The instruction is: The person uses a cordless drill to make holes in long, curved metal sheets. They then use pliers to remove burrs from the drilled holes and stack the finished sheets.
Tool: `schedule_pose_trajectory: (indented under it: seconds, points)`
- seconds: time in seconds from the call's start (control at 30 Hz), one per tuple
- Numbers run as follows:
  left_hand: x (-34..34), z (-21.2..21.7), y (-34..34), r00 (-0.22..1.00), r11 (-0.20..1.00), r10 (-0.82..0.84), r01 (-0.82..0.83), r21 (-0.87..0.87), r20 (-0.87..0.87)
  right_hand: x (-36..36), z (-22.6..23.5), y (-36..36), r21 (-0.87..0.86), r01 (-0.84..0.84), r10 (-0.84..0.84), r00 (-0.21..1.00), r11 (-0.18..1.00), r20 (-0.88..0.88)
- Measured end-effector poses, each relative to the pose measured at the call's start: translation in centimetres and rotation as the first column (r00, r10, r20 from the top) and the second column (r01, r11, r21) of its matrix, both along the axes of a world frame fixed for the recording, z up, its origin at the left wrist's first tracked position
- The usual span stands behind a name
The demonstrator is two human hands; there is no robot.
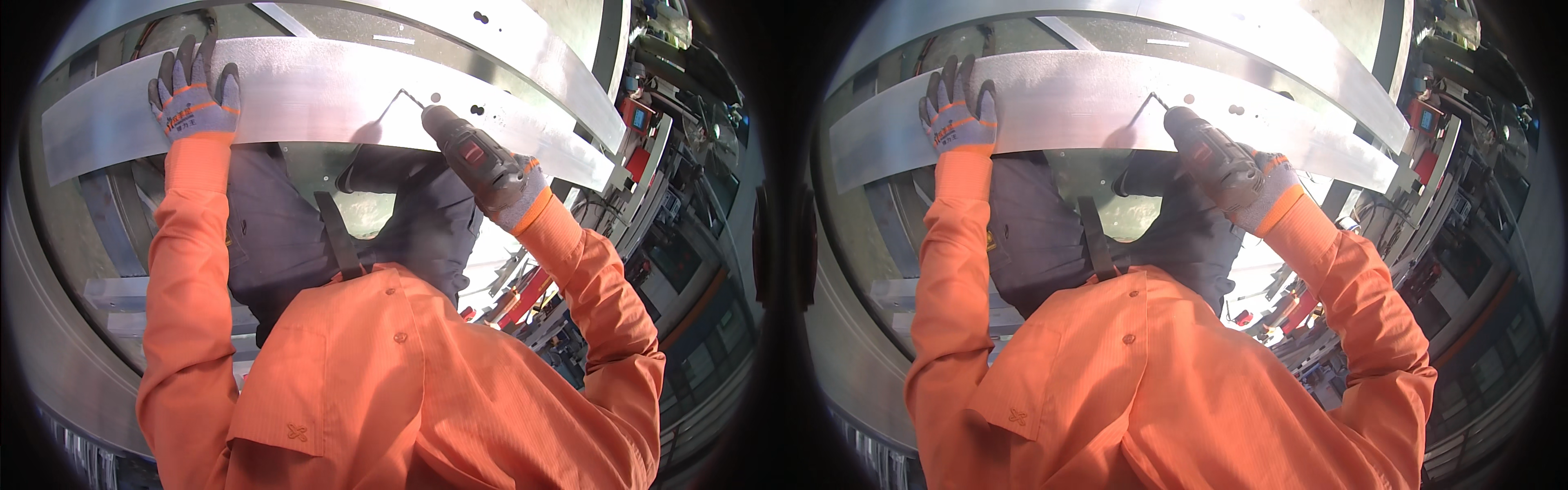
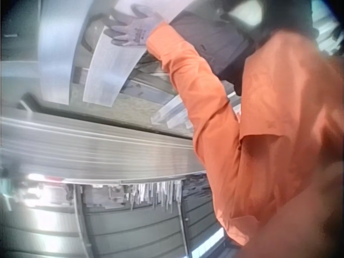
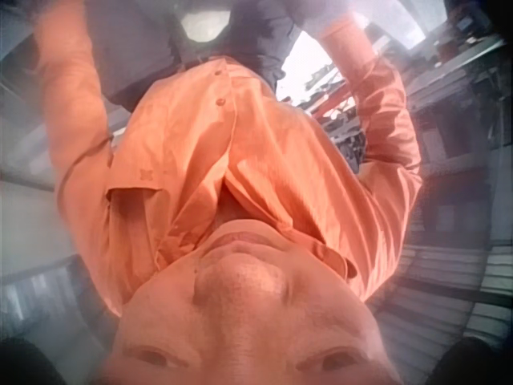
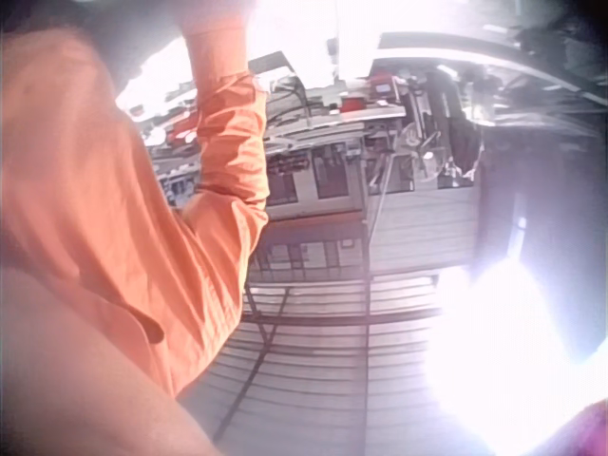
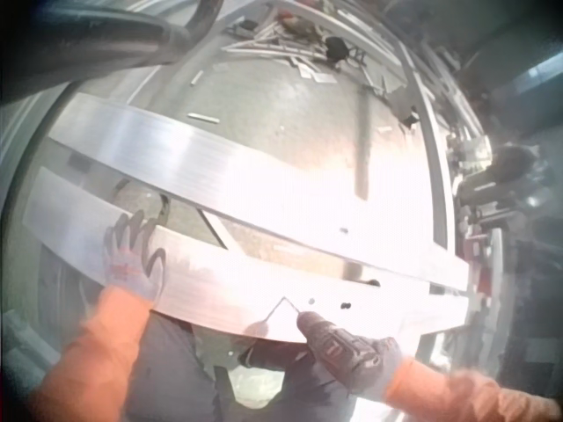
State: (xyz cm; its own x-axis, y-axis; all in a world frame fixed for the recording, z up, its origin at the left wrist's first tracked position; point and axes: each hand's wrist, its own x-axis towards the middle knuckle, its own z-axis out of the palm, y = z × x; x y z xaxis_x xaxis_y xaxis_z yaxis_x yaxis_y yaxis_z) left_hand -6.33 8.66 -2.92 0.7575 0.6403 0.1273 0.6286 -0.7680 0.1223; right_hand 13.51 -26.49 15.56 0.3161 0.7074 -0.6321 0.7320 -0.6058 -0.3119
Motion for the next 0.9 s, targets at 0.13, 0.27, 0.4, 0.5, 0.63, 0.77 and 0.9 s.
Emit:
schedule_pose_trajectory:
  seconds: [0.13,0.27,0.4,0.5,0.63,0.77,0.9]
  points:
    - [-0.3,-0.1,-0.1,0.999,1.000,0.007,-0.007,0.014,0.038,-0.9,-1.0,-0.8,0.224,0.438,-0.394,0.893,0.871,-0.217]
    - [0.1,-0.1,0.1,0.997,1.000,-0.004,0.003,0.008,0.072,1.8,-0.2,0.9,-0.168,0.753,-0.748,0.547,0.636,-0.377]
    - [0.3,-0.5,0.1,0.997,1.000,-0.019,0.017,0.016,0.079,4.0,0.5,2.7,0.170,-0.110,0.086,0.986,0.979,0.142]
    - [0.2,-0.2,0.0,0.998,1.000,-0.012,0.010,0.022,0.064,5.1,2.0,6.8,-0.307,-0.222,0.262,0.960,0.926,0.098]
    - [-0.1,-0.6,0.0,1.000,1.000,0.009,-0.009,0.018,0.017,7.5,1.4,9.1,-0.510,-0.182,0.248,0.966,0.841,0.065]
    - [0.1,-0.4,0.1,1.000,1.000,0.004,-0.003,0.020,-0.015,8.6,0.2,12.5,-0.443,-0.417,0.444,0.895,0.794,-0.048]
    - [0.0,0.2,-0.1,1.000,1.000,0.021,-0.021,0.013,-0.009,6.3,2.4,18.1,-0.395,-0.457,0.441,0.887,0.797,-0.136]
